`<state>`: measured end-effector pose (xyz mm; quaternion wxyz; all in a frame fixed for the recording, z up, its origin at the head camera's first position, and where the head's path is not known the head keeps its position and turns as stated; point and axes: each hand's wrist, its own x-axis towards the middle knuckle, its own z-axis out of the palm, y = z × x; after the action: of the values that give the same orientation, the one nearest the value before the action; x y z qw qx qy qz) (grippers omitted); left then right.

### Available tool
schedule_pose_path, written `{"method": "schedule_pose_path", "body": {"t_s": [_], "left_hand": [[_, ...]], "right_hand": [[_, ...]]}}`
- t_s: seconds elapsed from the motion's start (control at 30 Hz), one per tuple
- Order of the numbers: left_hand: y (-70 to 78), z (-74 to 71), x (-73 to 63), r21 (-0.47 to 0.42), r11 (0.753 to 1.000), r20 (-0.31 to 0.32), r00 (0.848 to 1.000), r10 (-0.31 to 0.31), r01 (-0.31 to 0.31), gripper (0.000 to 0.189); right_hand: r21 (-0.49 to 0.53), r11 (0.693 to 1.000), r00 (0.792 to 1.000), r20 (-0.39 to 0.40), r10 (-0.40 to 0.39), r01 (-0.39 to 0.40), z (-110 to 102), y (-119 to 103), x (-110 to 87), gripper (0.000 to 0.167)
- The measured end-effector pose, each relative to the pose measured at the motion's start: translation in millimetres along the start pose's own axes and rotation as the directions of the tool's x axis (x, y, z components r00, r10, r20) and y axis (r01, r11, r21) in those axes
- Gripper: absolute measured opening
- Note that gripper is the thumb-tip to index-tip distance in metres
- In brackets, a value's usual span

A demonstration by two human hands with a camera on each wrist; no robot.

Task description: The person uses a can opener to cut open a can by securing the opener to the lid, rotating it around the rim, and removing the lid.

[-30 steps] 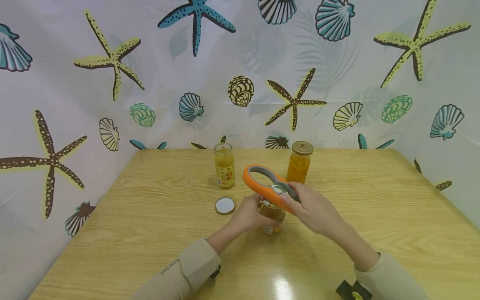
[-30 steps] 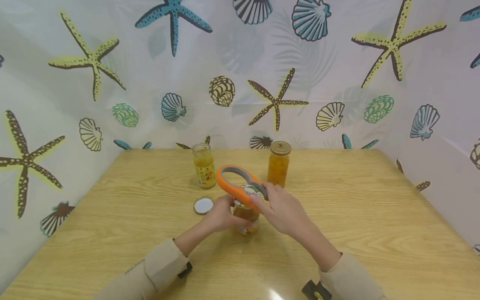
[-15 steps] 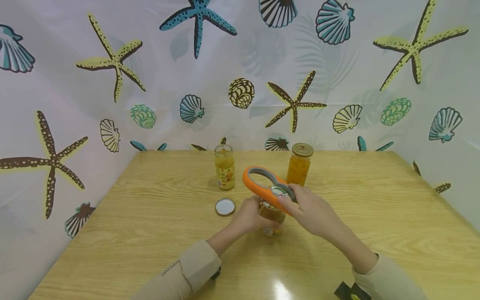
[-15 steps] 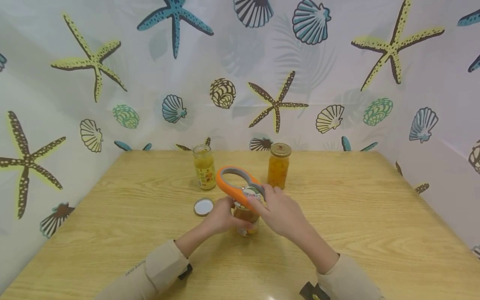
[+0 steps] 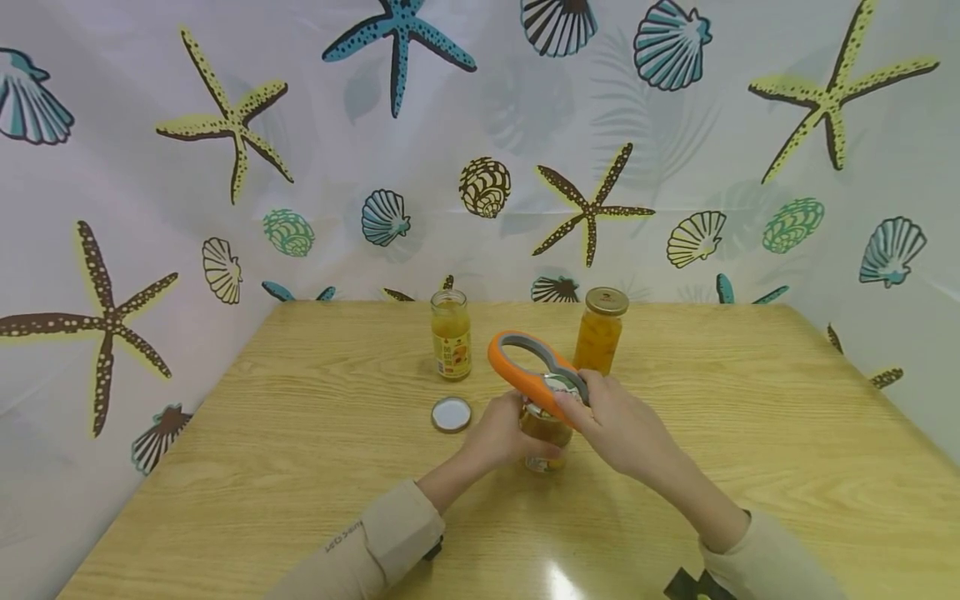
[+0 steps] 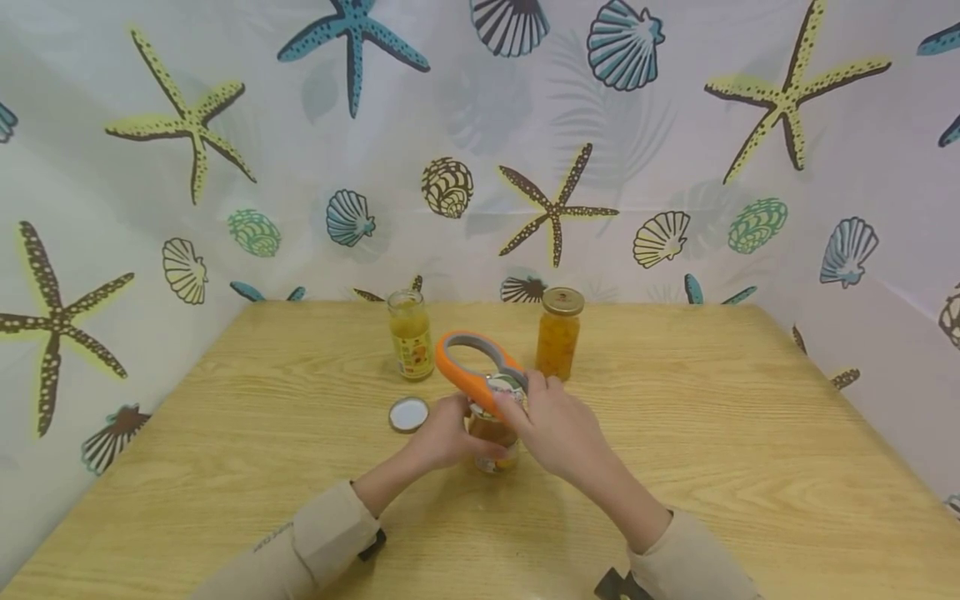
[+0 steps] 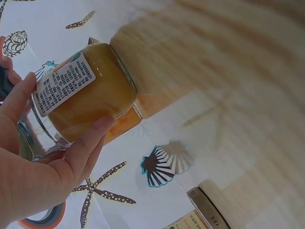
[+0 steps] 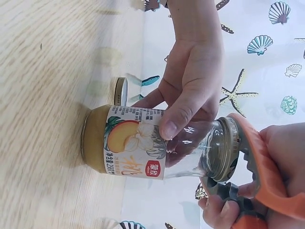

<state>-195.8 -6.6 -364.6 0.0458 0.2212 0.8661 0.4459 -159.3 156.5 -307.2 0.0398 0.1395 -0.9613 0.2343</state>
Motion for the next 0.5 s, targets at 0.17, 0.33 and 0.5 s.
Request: {"method": "schedule_pose_path", "body": {"t_s": [0.17,0.33,0.5], "left_hand": [[1.1,0.3,-0.3,-0.007,1.0,-0.003,1.0,0.005,-0.005,0.067],[1.0,1.0,-0.7,-0.014,1.0,-0.003,1.0,0.008,-0.008,0.066],[-0.5,2.0,0.1,-0.026,1.0,0.001,1.0,0.001,-0.001,0.066]], "right_hand": [[0.024,0.999,1.0,0.006,-0.022,0.022,1.1,1.2,-0.2,0.051],[0.091,0.995,0.998,0.04,-0.041,0.038,-2.6,5.1,-2.3,0.055],[0.178,0.984,0.996,0.08,-0.044,0.03,-7.9,9.7,-4.3,0.064]]}}
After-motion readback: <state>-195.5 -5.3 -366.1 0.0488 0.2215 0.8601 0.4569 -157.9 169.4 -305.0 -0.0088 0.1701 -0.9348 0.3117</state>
